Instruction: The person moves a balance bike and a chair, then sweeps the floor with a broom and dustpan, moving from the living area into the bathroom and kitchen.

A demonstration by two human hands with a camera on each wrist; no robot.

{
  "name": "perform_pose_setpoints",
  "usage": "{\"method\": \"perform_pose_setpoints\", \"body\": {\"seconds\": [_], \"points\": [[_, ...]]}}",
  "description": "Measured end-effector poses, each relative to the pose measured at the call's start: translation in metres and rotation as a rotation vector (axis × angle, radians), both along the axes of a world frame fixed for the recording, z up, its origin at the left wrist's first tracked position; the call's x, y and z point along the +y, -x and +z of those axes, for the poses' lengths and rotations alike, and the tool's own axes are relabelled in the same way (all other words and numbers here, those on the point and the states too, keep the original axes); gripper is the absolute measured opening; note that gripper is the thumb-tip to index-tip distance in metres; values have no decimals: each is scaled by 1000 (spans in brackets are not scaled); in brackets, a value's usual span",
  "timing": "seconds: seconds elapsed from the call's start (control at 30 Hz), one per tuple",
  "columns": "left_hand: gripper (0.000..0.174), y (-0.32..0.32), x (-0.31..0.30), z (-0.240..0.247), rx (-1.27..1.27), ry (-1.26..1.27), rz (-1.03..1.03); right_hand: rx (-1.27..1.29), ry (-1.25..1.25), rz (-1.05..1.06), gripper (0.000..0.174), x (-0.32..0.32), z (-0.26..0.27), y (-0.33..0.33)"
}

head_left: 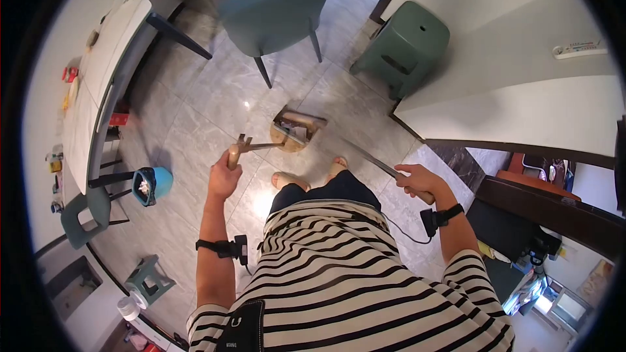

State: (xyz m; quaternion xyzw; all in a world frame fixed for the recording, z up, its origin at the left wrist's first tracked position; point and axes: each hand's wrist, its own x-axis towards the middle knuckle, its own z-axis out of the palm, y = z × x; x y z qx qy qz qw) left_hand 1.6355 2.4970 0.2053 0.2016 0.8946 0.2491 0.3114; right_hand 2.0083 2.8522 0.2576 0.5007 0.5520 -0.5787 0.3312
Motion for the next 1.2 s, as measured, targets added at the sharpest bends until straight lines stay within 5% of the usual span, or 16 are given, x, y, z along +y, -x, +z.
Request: {"method": "perform_pose_setpoints", "body": {"seconds": [0.2,0.37,0.47,0.53,0.57,0.7,1.0,1.2], "points": [[46,31,-62,28,-106,-19,22,3,-76,-303,71,-32,-22,-39],[50,42,-84,28,-140,-42,-196,4,-86,-448,74,-79,-61,-21],[53,39,-66,43,-156,39,-292,29,140,-426,44,-111,-85,-4],[54,39,-58,43,-145,31,-290,14,233,-410,50,-128,-71,21],[54,40,-55,46,-157,64,-300,51,253,-455,34,-130,-60,26],[52,53,-76,35,-89,-10,-263,46,445,-508,54,-102,-28,32],[40,56,-178,12,-175,-131,166,101,69,-210,62,-101,28,87],[38,49,-174,35,-141,-126,186,70,-78,-392,63,-69,27,97]]}}
